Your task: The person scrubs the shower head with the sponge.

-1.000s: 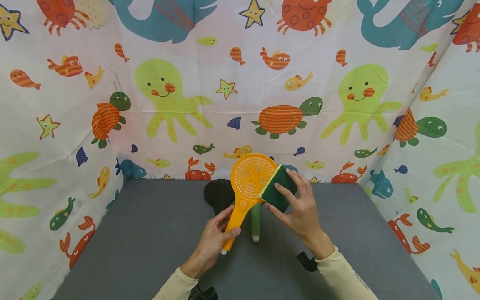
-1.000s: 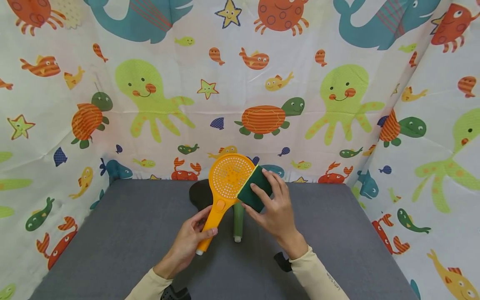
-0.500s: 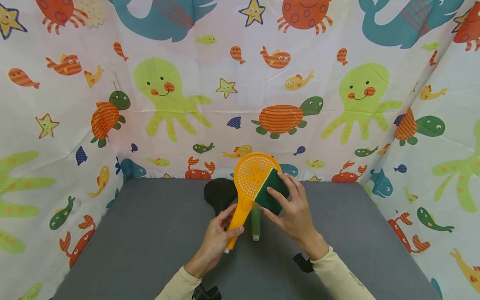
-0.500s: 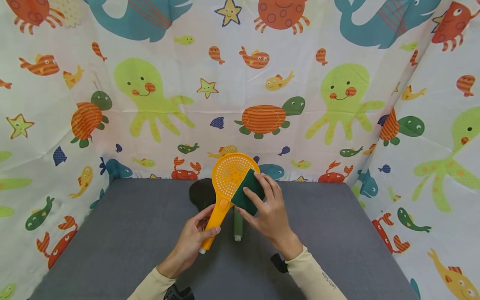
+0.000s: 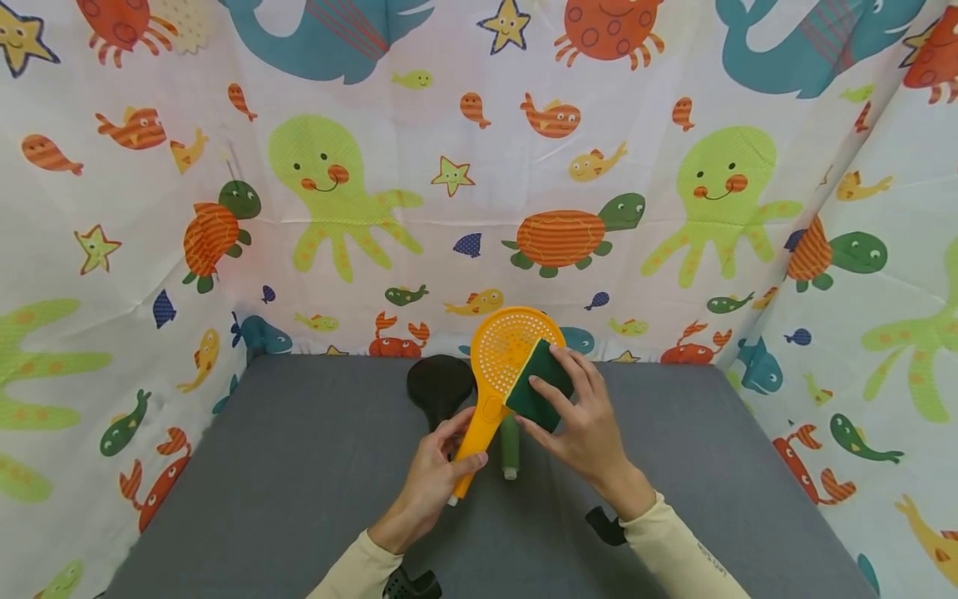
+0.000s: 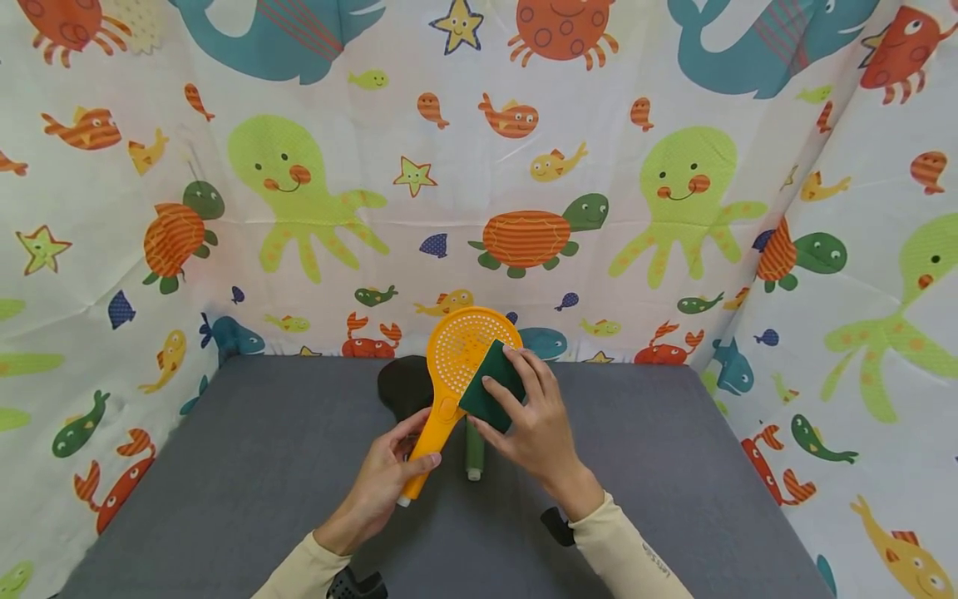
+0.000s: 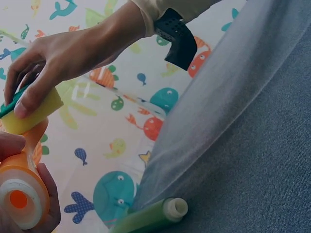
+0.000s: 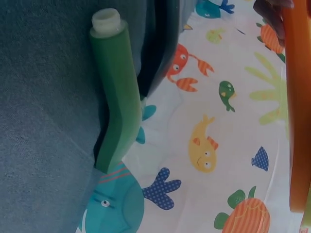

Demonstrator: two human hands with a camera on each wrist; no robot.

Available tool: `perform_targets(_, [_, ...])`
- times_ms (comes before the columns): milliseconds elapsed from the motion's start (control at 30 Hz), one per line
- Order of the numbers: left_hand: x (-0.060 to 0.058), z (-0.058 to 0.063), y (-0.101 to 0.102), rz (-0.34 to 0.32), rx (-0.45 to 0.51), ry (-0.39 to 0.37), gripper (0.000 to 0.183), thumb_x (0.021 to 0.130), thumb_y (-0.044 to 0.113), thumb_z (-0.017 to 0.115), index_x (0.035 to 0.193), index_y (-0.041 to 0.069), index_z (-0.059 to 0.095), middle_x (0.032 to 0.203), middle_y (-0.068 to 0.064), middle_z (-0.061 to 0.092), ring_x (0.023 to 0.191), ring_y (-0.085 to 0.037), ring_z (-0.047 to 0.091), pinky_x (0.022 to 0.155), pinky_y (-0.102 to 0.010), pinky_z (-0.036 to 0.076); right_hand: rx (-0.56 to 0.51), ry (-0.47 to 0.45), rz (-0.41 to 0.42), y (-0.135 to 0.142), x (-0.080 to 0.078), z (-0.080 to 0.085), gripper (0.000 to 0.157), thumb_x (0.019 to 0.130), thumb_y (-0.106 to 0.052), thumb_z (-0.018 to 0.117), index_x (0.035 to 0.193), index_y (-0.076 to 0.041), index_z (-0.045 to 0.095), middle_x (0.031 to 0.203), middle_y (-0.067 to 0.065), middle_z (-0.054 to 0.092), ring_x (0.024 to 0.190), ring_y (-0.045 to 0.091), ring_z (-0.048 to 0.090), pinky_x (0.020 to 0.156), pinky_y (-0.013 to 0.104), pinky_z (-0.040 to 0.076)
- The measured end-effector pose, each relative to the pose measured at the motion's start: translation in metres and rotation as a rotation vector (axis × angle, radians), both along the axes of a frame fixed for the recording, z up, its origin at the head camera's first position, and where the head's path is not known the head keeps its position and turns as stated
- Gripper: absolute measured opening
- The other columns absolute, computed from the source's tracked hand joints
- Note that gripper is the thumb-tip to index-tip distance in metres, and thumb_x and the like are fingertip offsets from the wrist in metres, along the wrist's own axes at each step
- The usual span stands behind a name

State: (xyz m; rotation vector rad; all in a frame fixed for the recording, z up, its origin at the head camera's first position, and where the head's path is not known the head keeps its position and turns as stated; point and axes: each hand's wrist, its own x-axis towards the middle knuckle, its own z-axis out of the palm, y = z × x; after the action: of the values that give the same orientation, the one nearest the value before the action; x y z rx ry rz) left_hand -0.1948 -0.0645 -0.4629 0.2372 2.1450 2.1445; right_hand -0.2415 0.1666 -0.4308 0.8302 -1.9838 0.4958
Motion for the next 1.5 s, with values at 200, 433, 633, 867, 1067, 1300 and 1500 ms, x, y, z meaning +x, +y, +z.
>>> perform_targets(200, [0.001, 0.0, 0.0, 0.006, -0.008, -0.016, 0.062, 0.087, 0.009, 0.073, 0.144, 0.014, 0.05, 0.129, -0.012, 0.056, 0.106, -0.025, 0.054, 0.088, -0.032, 0.047, 0.042, 0.007, 0.011, 0.002, 0.0, -0.005, 0.053, 0.092, -0.059, 0.056, 0.118, -0.015, 0.069, 0.143, 0.022, 0.05, 0.128, 0.042, 0.046, 0.1, 0.056, 0.042])
perform_targets(433, [0.0, -0.002, 0.0, 0.0, -0.023, -0.009, 0.06, 0.086, 0.011, 0.074, 0.142, 0.016, 0.053, 0.125, -0.011, 0.056, 0.104, -0.025, 0.054, 0.088, -0.034, 0.047, 0.04, -0.004, -0.013, 0.011, -0.005, 0.002, 0.054, 0.092, -0.06, 0.055, 0.119, -0.015, 0.069, 0.144, 0.021, 0.049, 0.13, 0.041, 0.044, 0.101, 0.058, 0.043])
perform_targets(633, [-0.002, 0.0, 0.002, 0.001, -0.025, -0.007, 0.06, 0.086, 0.01, 0.074, 0.142, 0.016, 0.052, 0.125, -0.011, 0.055, 0.105, -0.025, 0.053, 0.087, -0.033, 0.047, 0.044, -0.001, 0.008, 0.008, -0.003, 0.004, 0.055, 0.092, -0.06, 0.055, 0.118, -0.015, 0.07, 0.143, 0.021, 0.051, 0.129, 0.041, 0.045, 0.097, 0.06, 0.046])
perform_targets(867, [-0.005, 0.003, 0.009, -0.02, 0.004, 0.017, 0.062, 0.088, 0.012, 0.072, 0.145, 0.016, 0.048, 0.129, -0.011, 0.053, 0.109, -0.026, 0.052, 0.09, -0.033, 0.047, 0.059, 0.018, 0.024, 0.009, -0.003, 0.008, 0.055, 0.092, -0.061, 0.055, 0.118, -0.015, 0.07, 0.143, 0.022, 0.051, 0.129, 0.042, 0.046, 0.105, 0.054, 0.041])
perform_targets(1067, [-0.001, 0.001, 0.006, -0.008, 0.001, -0.009, 0.061, 0.087, 0.01, 0.072, 0.144, 0.013, 0.05, 0.128, -0.013, 0.055, 0.108, -0.025, 0.053, 0.088, -0.031, 0.048, 0.053, -0.003, -0.004, 0.013, -0.004, 0.007, 0.056, 0.092, -0.062, 0.054, 0.117, -0.014, 0.07, 0.142, 0.022, 0.051, 0.129, 0.042, 0.045, 0.102, 0.058, 0.042])
perform_targets(1300, [0.0, 0.002, 0.002, 0.001, -0.009, -0.012, 0.062, 0.086, 0.009, 0.073, 0.143, 0.015, 0.051, 0.126, -0.012, 0.057, 0.107, -0.024, 0.054, 0.089, -0.032, 0.047, 0.015, -0.015, -0.007, 0.015, -0.007, 0.01, 0.058, 0.09, -0.063, 0.057, 0.118, -0.014, 0.07, 0.143, 0.022, 0.05, 0.13, 0.042, 0.044, 0.105, 0.059, 0.039])
perform_targets(1500, [-0.001, 0.003, 0.001, -0.012, -0.005, -0.013, 0.062, 0.087, 0.01, 0.073, 0.144, 0.013, 0.049, 0.128, -0.013, 0.057, 0.107, -0.024, 0.054, 0.088, -0.032, 0.047, 0.003, 0.007, 0.007, 0.01, -0.006, 0.005, 0.057, 0.088, -0.063, 0.059, 0.117, -0.015, 0.07, 0.143, 0.022, 0.05, 0.129, 0.042, 0.045, 0.109, 0.053, 0.038])
